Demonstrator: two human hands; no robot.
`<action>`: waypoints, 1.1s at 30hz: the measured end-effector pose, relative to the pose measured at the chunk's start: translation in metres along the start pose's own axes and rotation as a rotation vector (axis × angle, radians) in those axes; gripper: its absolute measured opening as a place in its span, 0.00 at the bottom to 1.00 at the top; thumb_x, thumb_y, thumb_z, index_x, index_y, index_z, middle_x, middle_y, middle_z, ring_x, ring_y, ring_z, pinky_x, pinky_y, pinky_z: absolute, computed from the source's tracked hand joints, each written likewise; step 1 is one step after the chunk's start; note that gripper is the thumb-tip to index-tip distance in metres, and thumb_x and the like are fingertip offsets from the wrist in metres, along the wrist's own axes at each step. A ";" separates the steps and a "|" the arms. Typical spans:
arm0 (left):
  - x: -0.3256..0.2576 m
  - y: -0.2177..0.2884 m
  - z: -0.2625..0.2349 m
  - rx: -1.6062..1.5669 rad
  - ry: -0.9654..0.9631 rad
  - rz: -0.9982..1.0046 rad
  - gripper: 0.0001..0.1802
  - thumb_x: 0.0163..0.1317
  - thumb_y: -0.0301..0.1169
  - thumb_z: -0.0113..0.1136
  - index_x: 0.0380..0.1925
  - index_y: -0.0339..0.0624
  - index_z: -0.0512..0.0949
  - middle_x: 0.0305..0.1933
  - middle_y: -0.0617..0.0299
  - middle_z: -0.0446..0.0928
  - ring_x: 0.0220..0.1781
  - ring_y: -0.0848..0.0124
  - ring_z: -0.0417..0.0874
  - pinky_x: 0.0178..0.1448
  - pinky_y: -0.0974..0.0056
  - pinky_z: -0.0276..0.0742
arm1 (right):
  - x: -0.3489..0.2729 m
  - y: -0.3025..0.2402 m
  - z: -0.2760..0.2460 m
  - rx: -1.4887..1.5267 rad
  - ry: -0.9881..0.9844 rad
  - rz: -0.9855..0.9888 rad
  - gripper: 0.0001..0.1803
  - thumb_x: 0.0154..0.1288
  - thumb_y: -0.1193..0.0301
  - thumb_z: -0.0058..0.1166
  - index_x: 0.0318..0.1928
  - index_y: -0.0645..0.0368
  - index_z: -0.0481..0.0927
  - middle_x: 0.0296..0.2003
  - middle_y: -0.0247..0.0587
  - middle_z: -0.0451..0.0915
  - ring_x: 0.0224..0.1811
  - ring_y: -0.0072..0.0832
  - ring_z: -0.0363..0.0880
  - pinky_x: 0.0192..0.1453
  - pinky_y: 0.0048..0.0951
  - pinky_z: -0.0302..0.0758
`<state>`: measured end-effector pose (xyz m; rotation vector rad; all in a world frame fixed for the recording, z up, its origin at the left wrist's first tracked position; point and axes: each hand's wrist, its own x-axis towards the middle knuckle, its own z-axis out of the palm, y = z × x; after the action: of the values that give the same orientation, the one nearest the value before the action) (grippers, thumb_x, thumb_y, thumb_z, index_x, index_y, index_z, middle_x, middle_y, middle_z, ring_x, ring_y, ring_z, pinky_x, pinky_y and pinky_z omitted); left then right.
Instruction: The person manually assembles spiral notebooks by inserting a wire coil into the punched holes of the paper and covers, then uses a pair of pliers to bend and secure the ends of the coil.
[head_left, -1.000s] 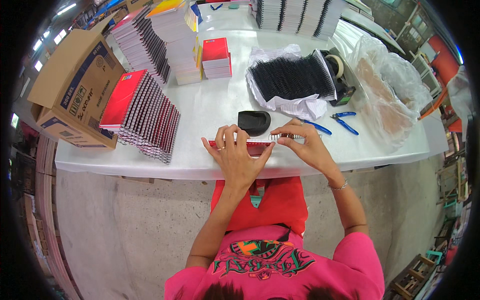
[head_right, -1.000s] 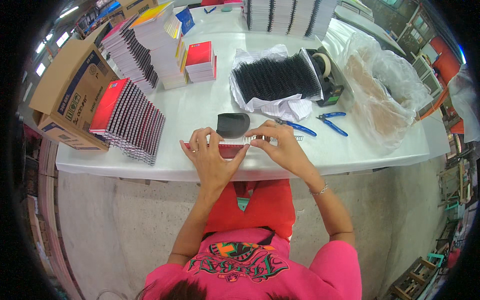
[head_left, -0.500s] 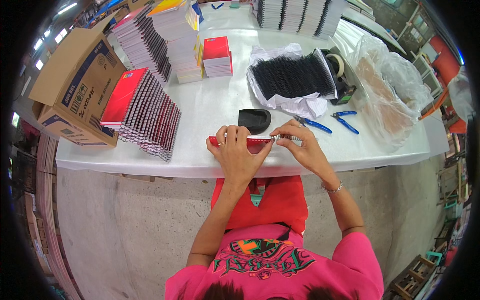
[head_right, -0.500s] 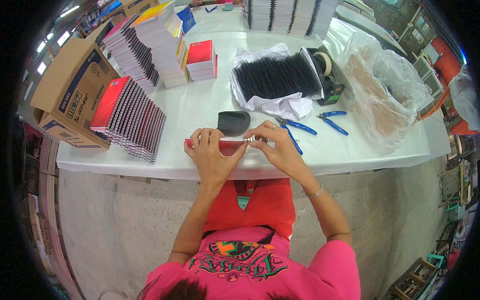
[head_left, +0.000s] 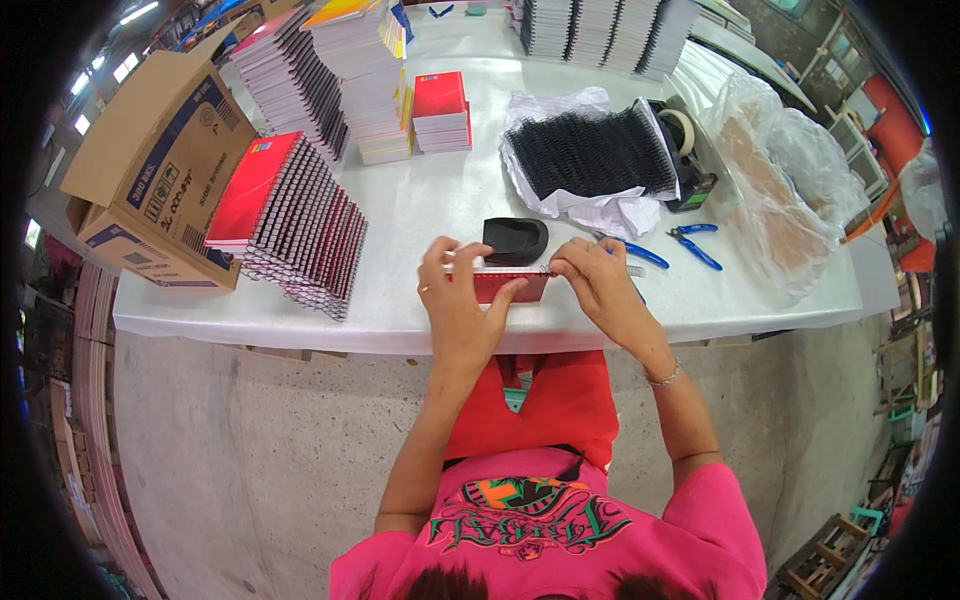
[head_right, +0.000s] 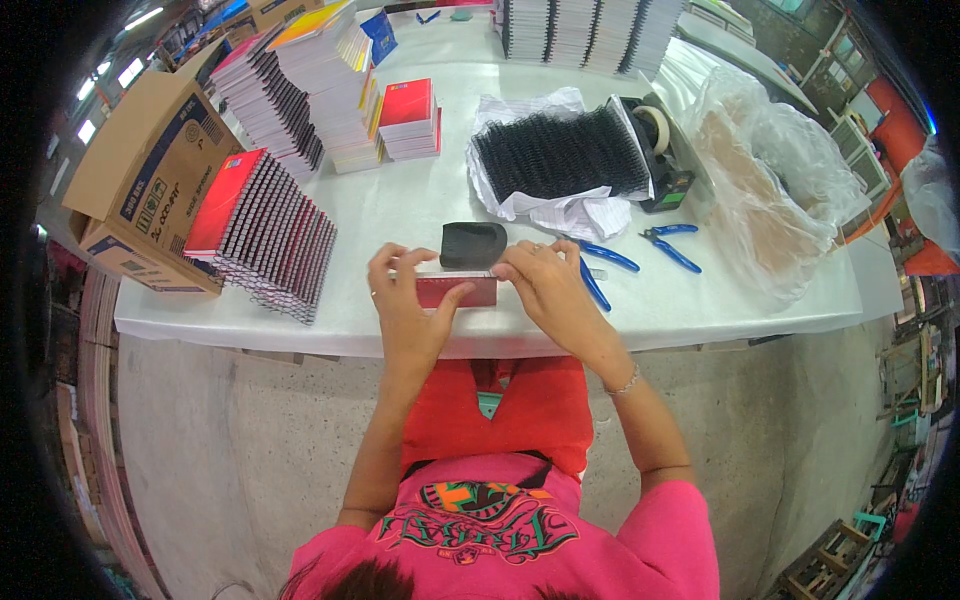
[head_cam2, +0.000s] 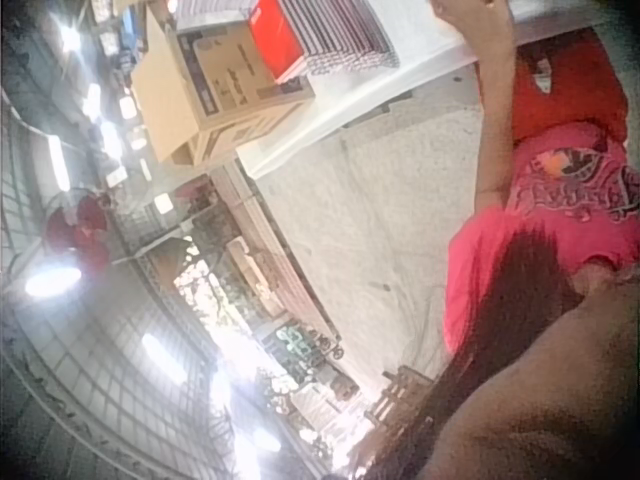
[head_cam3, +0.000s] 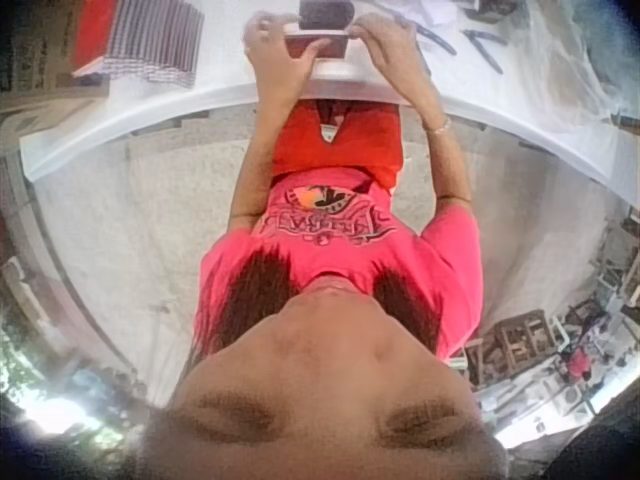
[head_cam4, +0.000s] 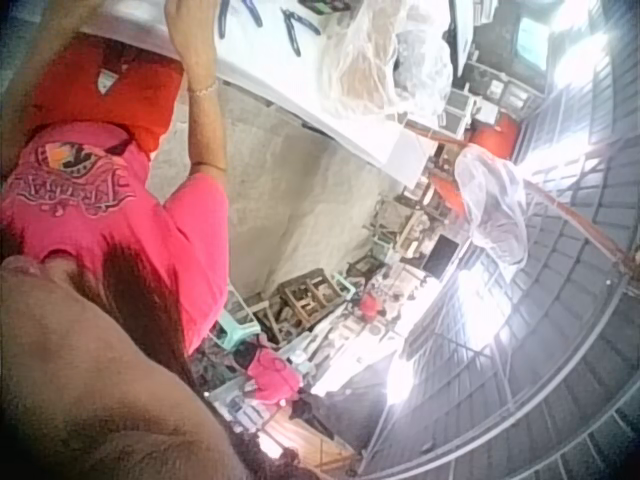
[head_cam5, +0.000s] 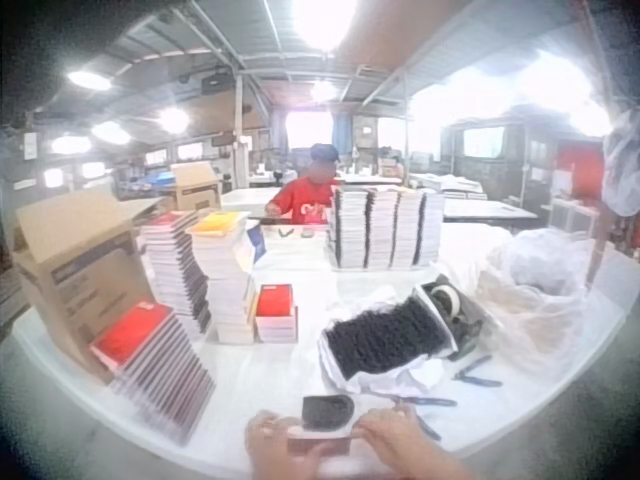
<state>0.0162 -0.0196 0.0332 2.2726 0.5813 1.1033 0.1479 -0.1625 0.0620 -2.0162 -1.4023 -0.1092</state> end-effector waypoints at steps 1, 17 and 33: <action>0.000 0.000 -0.001 -0.076 0.091 -0.007 0.25 0.53 0.39 0.73 0.48 0.43 0.73 0.55 0.54 0.66 0.57 0.58 0.68 0.62 0.49 0.63 | 0.004 -0.007 -0.001 -0.014 0.027 -0.001 0.07 0.68 0.66 0.55 0.39 0.56 0.77 0.33 0.37 0.75 0.40 0.35 0.74 0.55 0.40 0.59; 0.005 -0.047 -0.048 -0.206 -0.183 -0.078 0.26 0.52 0.31 0.74 0.44 0.38 0.67 0.45 0.55 0.62 0.49 0.57 0.70 0.55 0.58 0.68 | 0.036 0.034 0.026 0.218 -0.204 -0.023 0.20 0.59 0.60 0.66 0.37 0.66 0.78 0.59 0.50 0.73 0.51 0.45 0.76 0.54 0.37 0.73; 0.005 -0.054 -0.032 -0.342 -0.230 -0.091 0.38 0.39 0.39 0.81 0.45 0.41 0.65 0.44 0.62 0.61 0.49 0.66 0.66 0.55 0.63 0.64 | 0.015 0.041 0.008 1.250 -0.369 0.335 0.16 0.55 0.61 0.66 0.38 0.57 0.77 0.66 0.53 0.70 0.63 0.39 0.72 0.65 0.36 0.68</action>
<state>-0.0139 0.0332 0.0186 2.0160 0.3672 0.8125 0.1874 -0.1539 0.0427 -1.1503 -0.8771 1.0611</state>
